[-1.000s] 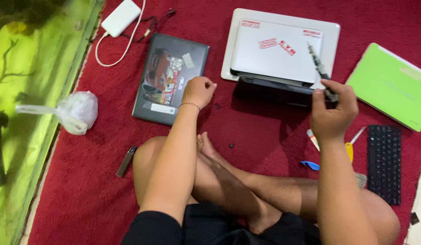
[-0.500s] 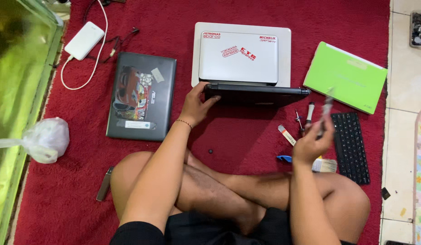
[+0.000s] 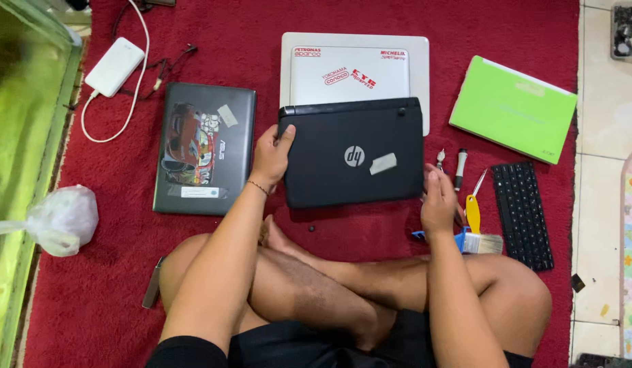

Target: The person disassembles a black laptop while sitting on the floor. They use a screwdriver to remove screws from the back cover, then use a plastic pry tool to separate the casing. The person proceeds to unscrew and remove internal components, including a metal shield and a hard drive, exposing the motherboard.

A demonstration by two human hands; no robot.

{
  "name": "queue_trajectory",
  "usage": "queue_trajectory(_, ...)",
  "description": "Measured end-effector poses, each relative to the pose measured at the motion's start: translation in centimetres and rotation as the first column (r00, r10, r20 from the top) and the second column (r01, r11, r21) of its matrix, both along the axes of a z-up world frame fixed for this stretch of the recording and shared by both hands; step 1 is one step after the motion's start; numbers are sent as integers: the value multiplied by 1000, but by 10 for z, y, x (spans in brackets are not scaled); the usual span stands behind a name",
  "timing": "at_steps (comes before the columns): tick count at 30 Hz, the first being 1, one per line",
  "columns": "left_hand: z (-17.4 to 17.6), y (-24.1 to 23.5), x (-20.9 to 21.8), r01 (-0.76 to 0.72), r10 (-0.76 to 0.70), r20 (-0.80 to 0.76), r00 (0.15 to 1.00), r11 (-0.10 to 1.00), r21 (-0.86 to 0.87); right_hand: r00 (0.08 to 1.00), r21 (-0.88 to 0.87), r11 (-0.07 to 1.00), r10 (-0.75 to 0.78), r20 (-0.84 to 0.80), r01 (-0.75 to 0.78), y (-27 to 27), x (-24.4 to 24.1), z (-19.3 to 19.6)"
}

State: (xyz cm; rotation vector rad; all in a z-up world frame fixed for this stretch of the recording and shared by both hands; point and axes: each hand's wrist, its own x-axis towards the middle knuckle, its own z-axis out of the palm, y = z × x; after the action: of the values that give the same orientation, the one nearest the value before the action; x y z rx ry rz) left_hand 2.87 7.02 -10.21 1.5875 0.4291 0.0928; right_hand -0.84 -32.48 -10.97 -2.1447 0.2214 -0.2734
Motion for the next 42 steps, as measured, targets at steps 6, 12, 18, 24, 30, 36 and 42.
queue_trajectory(6, 23, -22, -15, 198, -215, -233, 948, 976, -93, 969, 261, 965, 79, -236, -15, -35, -27, -17)
queue_trajectory(12, -20, -35, -27, 364, -255, -476, 842, 919, 152, 695, -77, 931, 210, -687, -357, 17, -42, 60)
queue_trajectory(18, -44, -33, -25, 412, -249, -477, 843, 868, 275, 819, -554, 606, 372, -436, -570, 53, -60, 51)
queue_trajectory(24, -60, -23, -28, 538, -229, -551, 802, 678, 501, 649, -748, 390, 758, -71, -537, 70, -55, -13)
queue_trajectory(30, 43, -68, -81, 740, -439, -597, 671, 345, 578, 525, -784, 385, 847, 91, -486, 69, -52, -22)
queue_trajectory(36, 53, -150, -185, 842, -555, -728, 403, -86, 532, 409, -867, 336, 896, 174, -368, 64, -49, -21)
queue_trajectory(42, 66, -165, -195, 875, -499, -817, 290, -209, 438, 306, -886, 234, 946, 112, -399, 57, -39, -14)
